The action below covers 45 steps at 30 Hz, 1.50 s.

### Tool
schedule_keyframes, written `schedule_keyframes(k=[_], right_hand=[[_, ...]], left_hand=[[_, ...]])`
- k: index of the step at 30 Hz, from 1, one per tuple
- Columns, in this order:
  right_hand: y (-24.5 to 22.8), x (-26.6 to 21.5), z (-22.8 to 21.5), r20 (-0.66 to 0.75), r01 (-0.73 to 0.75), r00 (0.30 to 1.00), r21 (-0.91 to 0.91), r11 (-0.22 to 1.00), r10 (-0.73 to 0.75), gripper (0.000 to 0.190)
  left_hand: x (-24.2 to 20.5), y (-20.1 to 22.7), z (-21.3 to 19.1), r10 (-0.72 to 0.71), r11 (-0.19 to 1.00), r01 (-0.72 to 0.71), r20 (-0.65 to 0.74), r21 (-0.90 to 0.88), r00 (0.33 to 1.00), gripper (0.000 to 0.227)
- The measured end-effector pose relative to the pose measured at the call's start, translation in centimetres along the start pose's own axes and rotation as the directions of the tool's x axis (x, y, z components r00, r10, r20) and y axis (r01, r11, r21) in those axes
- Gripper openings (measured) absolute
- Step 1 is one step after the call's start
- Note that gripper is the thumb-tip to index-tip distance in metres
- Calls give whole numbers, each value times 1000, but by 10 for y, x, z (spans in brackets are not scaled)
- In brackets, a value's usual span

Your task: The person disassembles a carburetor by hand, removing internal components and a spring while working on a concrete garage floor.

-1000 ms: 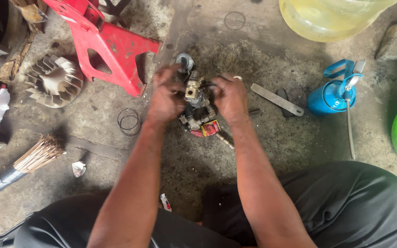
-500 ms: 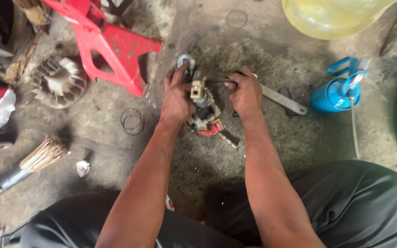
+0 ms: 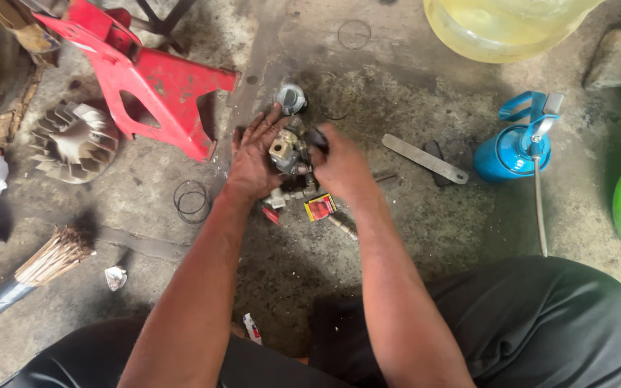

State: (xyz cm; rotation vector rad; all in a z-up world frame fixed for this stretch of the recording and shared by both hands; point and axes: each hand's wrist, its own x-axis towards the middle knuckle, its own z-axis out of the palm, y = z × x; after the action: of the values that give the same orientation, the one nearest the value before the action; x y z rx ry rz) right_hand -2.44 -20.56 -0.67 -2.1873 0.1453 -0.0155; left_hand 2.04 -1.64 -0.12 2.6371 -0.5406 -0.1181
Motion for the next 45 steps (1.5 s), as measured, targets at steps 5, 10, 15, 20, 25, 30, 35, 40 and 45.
schedule_keyframes(k=[5,10,15,20,25,30,35,40,45], right_hand=[[5,5,-10,-180,76,980,-26,997,-80,19],[3,16,-5,-113,248,968,268,931,-225,18],[3,8,15,-238,488,845,-27,872,-480,24],[16,6,13,-288,390,886,41,920,-363,20],[16,3,21,-297,223,940,153,963,-170,21],[6,4,29,-319,101,948,272,957,-9,16],[7,-2,47,-390,160,916,133,978,-97,19],[1,3,43,-430,240,874,-19,970,-225,18],[0,3,41,-344,196,925,57,979,-165,17]], left_hand=[[-3,-15,13,-1,1000,0,-39,-27,999,106],[1,-11,8,4,997,-8,-50,-81,999,104],[-5,-13,11,12,996,-17,-49,-92,999,102],[-3,-14,12,-19,998,18,-20,-60,1000,102],[-6,-15,10,33,996,-38,-71,-82,997,98],[-1,-10,10,-13,997,9,-53,-78,999,100],[-8,-14,9,34,995,-41,-73,-95,997,101],[-5,-8,5,22,997,-27,-65,-73,998,103],[-4,-11,9,2,997,-5,-37,-81,999,101]])
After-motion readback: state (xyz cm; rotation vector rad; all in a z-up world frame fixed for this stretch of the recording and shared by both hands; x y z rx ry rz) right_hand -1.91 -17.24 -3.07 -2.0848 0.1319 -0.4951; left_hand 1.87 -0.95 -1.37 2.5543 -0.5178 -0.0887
